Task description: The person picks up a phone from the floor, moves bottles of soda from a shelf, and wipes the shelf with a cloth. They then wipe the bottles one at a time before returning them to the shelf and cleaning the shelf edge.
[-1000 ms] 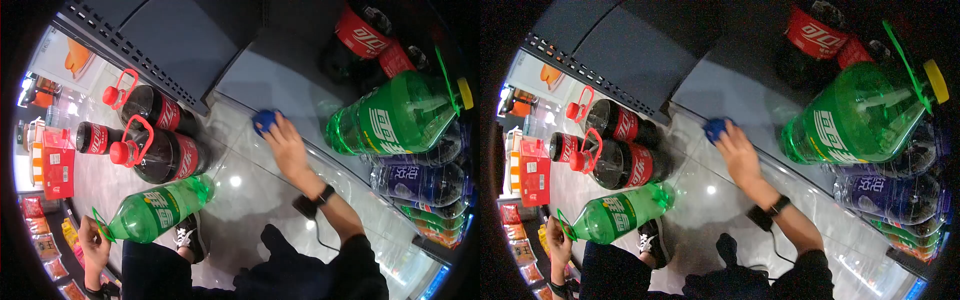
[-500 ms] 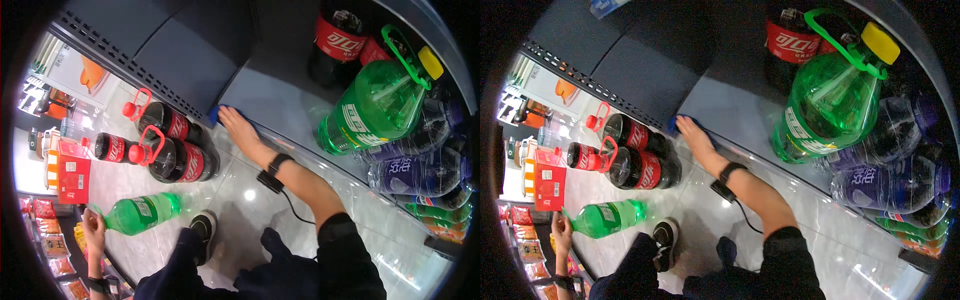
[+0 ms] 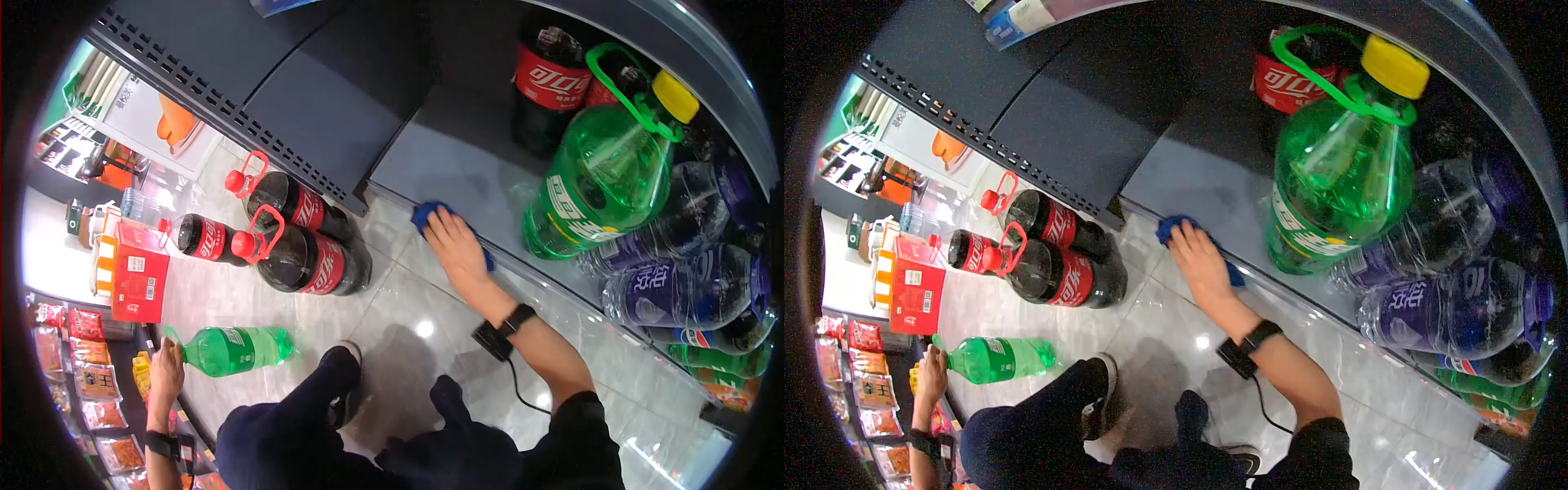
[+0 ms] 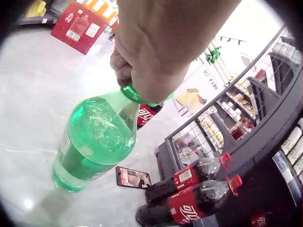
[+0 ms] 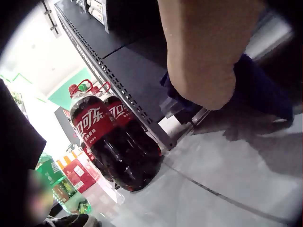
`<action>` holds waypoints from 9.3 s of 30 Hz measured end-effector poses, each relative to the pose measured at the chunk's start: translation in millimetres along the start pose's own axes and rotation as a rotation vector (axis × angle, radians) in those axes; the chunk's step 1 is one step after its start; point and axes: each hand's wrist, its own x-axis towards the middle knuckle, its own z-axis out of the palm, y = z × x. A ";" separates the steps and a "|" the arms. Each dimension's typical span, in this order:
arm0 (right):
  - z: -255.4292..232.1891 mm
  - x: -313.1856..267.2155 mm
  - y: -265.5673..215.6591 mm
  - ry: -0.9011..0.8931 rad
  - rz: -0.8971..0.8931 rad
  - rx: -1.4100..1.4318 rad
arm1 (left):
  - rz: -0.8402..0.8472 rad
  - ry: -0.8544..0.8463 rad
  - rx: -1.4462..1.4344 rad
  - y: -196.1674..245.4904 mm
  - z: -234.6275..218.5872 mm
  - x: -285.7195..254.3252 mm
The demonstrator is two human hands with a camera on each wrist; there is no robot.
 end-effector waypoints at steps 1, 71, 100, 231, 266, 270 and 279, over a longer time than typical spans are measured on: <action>1.7 10.6 -1.8 0.000 0.002 0.004 | 0.001 -0.001 0.004 10.6 -10.3 1.7; -51.4 144.0 27.4 -0.333 -0.339 0.452 | -0.210 -0.491 -2.773 467.6 143.6 163.5; 5.0 203.2 2.7 0.180 0.404 0.593 | -0.260 -0.501 -2.666 459.2 134.7 163.2; -26.9 51.6 28.1 -0.440 0.276 0.389 | -0.145 -0.876 -2.625 490.4 120.7 117.3; -8.6 135.0 10.4 -0.456 -0.023 0.504 | -0.129 -0.657 -2.810 515.0 137.8 109.6; 7.3 177.7 -11.6 -0.325 -0.061 0.496 | -0.169 -0.659 -2.524 497.5 119.6 112.3; 12.1 176.5 -4.6 -0.215 -0.091 0.644 | -0.148 -0.677 -2.452 500.2 127.7 111.9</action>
